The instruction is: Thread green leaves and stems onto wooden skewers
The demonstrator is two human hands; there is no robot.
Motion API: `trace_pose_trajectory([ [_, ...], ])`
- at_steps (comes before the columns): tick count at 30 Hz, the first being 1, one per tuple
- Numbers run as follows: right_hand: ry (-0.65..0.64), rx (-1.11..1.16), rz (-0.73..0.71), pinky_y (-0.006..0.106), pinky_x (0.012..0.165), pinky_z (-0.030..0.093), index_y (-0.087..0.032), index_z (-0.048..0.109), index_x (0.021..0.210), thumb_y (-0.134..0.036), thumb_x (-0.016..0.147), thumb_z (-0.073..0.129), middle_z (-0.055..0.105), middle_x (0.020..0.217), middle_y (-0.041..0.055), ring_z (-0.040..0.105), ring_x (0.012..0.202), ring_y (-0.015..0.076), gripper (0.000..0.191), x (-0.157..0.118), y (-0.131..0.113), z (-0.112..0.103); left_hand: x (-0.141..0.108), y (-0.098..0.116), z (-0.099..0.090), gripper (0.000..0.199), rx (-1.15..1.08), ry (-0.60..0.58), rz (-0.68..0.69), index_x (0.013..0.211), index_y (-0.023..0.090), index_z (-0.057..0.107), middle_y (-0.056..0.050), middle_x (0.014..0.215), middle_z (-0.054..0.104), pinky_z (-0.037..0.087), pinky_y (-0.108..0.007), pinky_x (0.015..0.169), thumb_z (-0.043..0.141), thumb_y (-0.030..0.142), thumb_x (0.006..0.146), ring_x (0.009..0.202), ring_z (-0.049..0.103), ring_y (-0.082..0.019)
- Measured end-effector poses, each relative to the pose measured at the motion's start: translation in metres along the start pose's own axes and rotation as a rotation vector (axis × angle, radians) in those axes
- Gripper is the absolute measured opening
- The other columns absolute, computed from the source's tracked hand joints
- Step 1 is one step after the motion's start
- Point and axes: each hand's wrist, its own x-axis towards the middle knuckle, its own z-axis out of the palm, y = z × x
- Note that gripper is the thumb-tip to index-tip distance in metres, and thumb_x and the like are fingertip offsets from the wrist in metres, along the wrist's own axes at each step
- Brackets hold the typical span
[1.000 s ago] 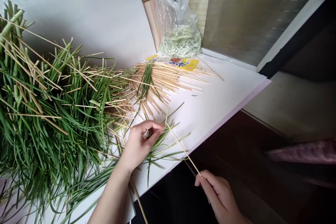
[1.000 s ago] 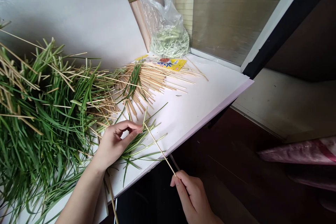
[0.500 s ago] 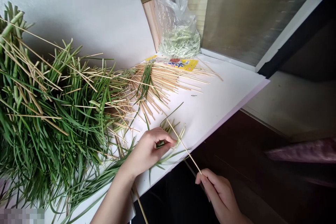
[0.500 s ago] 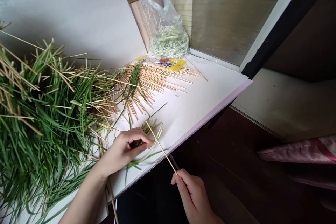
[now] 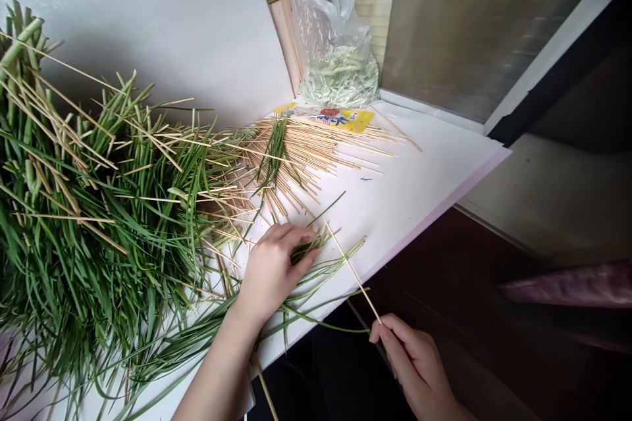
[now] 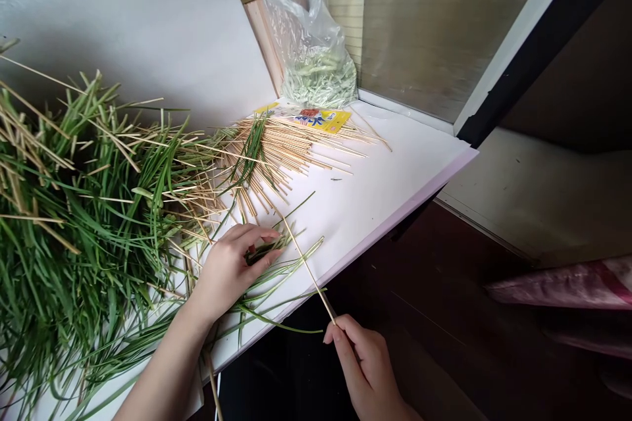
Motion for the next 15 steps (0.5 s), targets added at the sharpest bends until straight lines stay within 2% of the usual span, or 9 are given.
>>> trace_pose_trajectory([
  [5, 0.005, 0.017, -0.010, 0.023, 0.041, 0.024, -0.022, 0.062, 0.082, -0.037, 0.107, 0.043, 0.031, 0.054, -0.0083, 0.030, 0.043, 0.0096, 0.035, 0.000, 0.000, 0.000, 0.000, -0.002, -0.004, 0.014, 0.046, -0.011, -0.052, 0.098, 0.022, 0.065, -0.003, 0.092, 0.069, 0.049, -0.035, 0.081, 0.069, 0.031, 0.089, 0.090, 0.063, -0.022],
  [8, -0.009, 0.017, 0.003, 0.023, 0.041, 0.023, -0.022, 0.062, 0.082, -0.037, 0.108, 0.043, 0.029, 0.054, -0.0087, 0.028, 0.043, 0.0093, 0.035, -0.001, 0.001, -0.002, 0.000, -0.004, -0.009, 0.011, 0.079, -0.067, -0.046, 0.092, 0.022, 0.068, -0.004, 0.094, 0.068, 0.048, -0.035, 0.082, 0.067, 0.033, 0.091, 0.091, 0.062, -0.023],
  [15, -0.003, -0.013, -0.007, 0.023, 0.041, 0.021, -0.022, 0.062, 0.081, -0.038, 0.107, 0.044, 0.028, 0.054, -0.0089, 0.027, 0.043, 0.0095, 0.035, 0.000, -0.001, -0.003, -0.001, -0.008, -0.018, 0.013, 0.121, -0.142, -0.026, 0.094, 0.025, 0.074, -0.004, 0.098, 0.071, 0.047, -0.038, 0.085, 0.063, 0.029, 0.090, 0.092, 0.063, -0.024],
])
